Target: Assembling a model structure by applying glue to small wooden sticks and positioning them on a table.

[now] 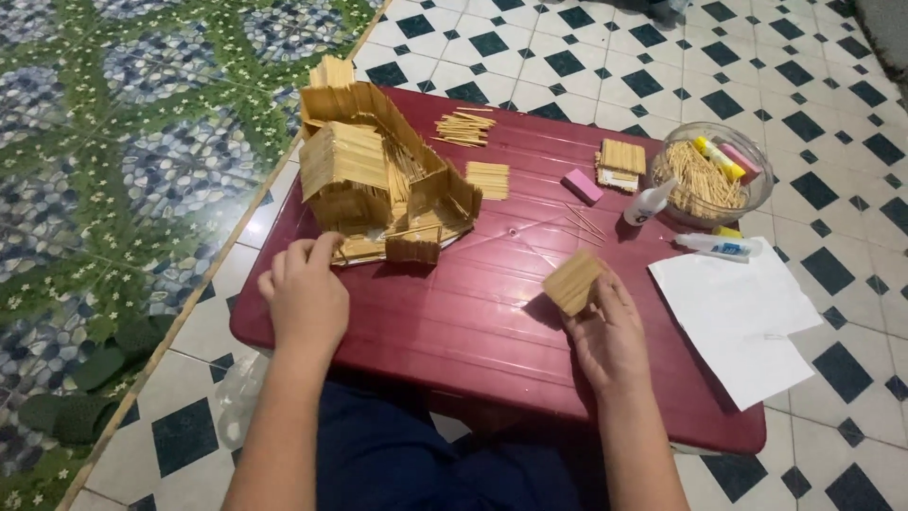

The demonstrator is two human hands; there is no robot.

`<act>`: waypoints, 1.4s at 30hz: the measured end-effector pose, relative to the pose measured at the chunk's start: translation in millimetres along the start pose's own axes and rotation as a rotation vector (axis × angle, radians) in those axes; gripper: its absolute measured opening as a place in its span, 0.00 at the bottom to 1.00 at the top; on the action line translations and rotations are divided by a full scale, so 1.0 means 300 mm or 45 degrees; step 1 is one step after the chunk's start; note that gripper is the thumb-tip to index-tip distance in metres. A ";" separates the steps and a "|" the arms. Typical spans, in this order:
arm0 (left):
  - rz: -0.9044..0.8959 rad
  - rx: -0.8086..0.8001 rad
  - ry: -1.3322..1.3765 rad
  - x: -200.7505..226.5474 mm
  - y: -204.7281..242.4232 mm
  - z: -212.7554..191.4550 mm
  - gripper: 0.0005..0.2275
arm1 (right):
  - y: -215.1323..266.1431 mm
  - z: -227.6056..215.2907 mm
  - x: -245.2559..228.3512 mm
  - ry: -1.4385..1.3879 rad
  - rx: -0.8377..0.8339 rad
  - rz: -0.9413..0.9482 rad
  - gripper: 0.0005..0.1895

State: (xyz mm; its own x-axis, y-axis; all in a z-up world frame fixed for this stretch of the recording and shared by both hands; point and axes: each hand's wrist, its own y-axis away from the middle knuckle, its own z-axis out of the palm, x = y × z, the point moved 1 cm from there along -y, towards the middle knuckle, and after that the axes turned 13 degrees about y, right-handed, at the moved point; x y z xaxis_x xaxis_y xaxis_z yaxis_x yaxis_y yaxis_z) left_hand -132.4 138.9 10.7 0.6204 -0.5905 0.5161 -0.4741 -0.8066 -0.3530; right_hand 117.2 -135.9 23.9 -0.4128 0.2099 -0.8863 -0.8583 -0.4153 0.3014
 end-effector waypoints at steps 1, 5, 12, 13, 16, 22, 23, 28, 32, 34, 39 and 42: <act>0.003 -0.006 0.002 -0.001 -0.011 -0.014 0.23 | 0.005 0.007 -0.003 0.000 0.007 0.000 0.13; 0.045 -0.184 -0.038 -0.024 -0.048 -0.051 0.26 | 0.013 0.018 -0.001 -0.020 0.006 -0.005 0.16; 0.150 -0.162 -0.175 -0.022 -0.051 -0.089 0.26 | 0.030 0.034 -0.015 -0.013 -0.019 0.000 0.18; 0.154 -0.163 -0.174 -0.024 -0.051 -0.088 0.26 | 0.024 0.030 -0.014 -0.014 -0.016 -0.002 0.18; 0.181 -0.167 -0.228 -0.037 -0.051 -0.076 0.28 | 0.007 0.017 -0.006 -0.022 -0.022 -0.001 0.19; 0.318 -0.057 -0.225 -0.040 -0.039 -0.051 0.26 | -0.004 0.012 0.004 -0.029 -0.042 -0.017 0.19; 0.324 -0.055 -0.184 -0.026 -0.032 -0.052 0.26 | -0.003 0.012 0.003 -0.025 -0.043 -0.014 0.18; 0.460 -0.020 -0.137 0.047 -0.007 -0.044 0.23 | -0.016 -0.008 0.020 -0.033 -0.043 -0.003 0.17; 0.574 0.019 -0.013 0.096 0.008 -0.018 0.23 | -0.005 0.005 0.012 0.005 -0.036 -0.019 0.18; 0.594 0.006 0.027 0.129 0.011 -0.020 0.23 | -0.009 0.001 0.010 0.005 -0.034 -0.022 0.18; 0.488 -0.173 0.231 0.160 0.006 -0.038 0.23 | -0.008 -0.002 0.012 0.067 -0.007 -0.053 0.20; 0.382 -0.199 0.352 0.183 -0.001 -0.062 0.20 | 0.075 0.079 -0.031 0.249 0.061 -0.169 0.18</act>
State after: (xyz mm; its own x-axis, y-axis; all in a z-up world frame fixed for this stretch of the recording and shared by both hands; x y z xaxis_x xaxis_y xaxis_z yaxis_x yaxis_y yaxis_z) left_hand -109.7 107.2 53.7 0.2602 -0.7519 0.6058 -0.7101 -0.5741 -0.4076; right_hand 94.5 -126.4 47.3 -0.2327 0.0826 -0.9690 -0.9164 -0.3522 0.1901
